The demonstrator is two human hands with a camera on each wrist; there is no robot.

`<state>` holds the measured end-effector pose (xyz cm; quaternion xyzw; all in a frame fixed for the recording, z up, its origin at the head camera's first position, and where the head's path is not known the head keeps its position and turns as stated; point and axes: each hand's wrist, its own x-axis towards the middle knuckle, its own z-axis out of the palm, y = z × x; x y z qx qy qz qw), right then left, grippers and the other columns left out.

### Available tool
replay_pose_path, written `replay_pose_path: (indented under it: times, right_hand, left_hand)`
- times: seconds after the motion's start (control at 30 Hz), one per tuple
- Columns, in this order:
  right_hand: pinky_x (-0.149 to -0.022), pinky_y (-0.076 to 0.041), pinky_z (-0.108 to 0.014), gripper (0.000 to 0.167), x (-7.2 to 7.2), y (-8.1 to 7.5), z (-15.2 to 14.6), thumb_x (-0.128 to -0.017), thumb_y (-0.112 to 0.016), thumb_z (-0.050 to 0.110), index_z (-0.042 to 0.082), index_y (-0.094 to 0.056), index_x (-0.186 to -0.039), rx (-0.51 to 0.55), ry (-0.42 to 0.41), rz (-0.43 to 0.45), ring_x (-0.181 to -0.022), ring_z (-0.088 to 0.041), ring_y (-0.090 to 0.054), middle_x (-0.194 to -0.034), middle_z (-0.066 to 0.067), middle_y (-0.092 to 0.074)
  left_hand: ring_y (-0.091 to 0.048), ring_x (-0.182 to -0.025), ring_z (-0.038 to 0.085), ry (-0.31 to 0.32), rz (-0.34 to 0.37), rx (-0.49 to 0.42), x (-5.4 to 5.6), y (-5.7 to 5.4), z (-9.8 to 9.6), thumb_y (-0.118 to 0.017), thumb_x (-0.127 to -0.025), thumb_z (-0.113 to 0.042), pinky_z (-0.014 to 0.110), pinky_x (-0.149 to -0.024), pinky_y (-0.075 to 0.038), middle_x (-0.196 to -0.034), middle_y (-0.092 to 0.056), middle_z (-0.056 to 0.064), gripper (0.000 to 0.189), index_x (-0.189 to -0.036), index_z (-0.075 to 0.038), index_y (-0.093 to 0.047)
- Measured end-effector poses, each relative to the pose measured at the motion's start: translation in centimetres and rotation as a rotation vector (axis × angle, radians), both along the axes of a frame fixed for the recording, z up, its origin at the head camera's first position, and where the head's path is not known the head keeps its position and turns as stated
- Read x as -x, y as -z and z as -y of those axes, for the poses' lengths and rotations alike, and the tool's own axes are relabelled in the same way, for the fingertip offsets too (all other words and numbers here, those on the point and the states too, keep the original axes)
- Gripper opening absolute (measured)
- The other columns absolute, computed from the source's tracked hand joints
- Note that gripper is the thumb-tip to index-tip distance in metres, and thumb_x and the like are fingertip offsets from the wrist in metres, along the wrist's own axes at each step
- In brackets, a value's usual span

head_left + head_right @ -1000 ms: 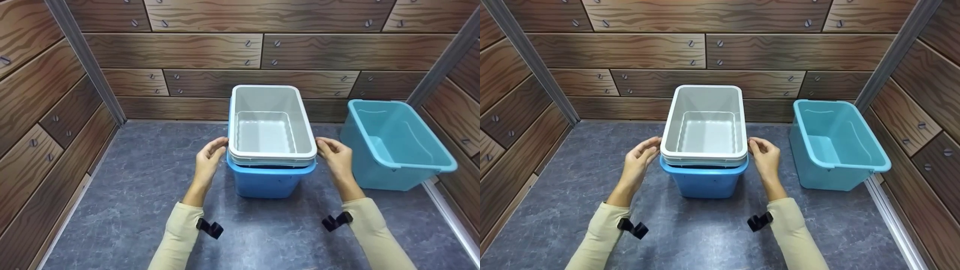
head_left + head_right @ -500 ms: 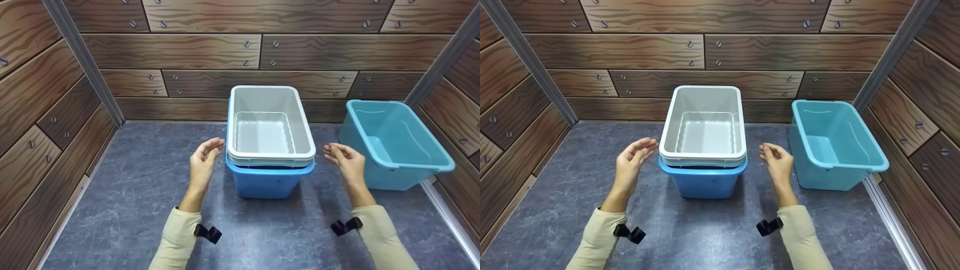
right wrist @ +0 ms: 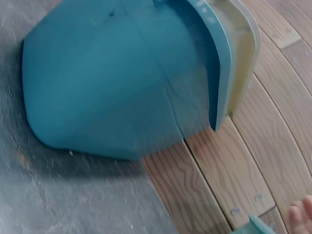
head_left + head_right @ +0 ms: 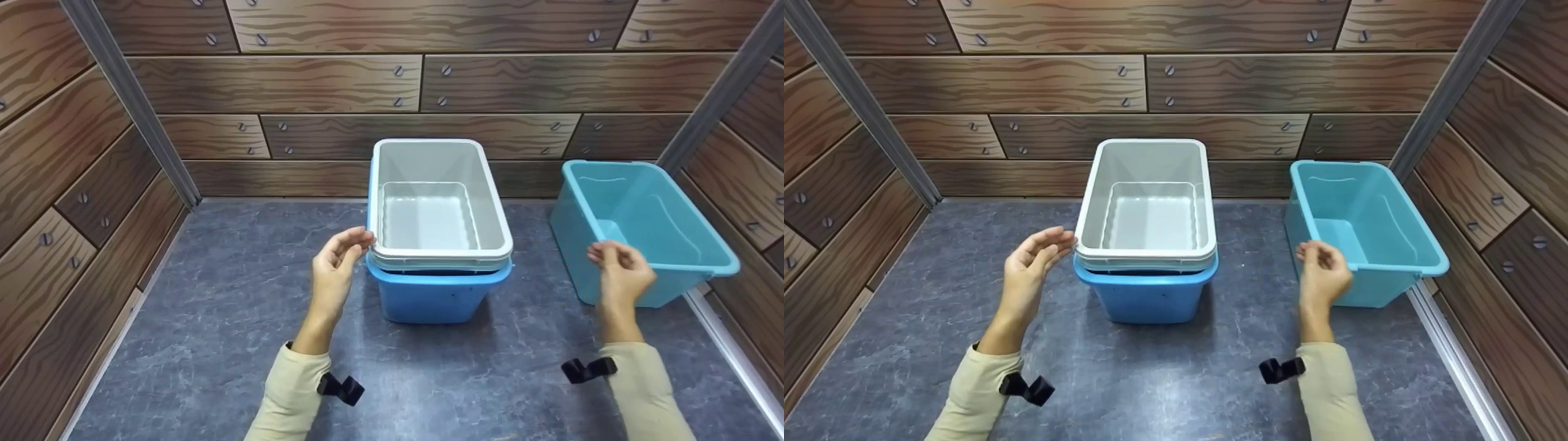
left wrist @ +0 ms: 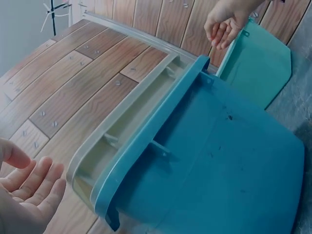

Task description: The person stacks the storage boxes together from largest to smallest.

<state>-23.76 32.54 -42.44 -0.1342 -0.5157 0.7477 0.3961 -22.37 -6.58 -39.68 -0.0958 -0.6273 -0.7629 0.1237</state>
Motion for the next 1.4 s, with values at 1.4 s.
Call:
replay_pose_path:
  times: [1.4]
  right_hand:
    - [-0.079, -0.039, -0.008, 0.027, -1.0, 2.2, -10.3, -0.085, -0.070, 0.019, 0.022, -0.045, -0.096, 0.420, 0.357, 0.409, -0.097, 0.001, -0.042, -0.098, 0.013, -0.040]
  left_hand:
    - [-0.062, -0.107, 0.048, 0.502, 0.000, 0.203, -3.1, 3.2, -7.8, -0.048, -0.094, 0.002, 0.030, -0.098, -0.056, -0.112, -0.062, 0.038, 0.030, -0.118, 0.018, -0.054]
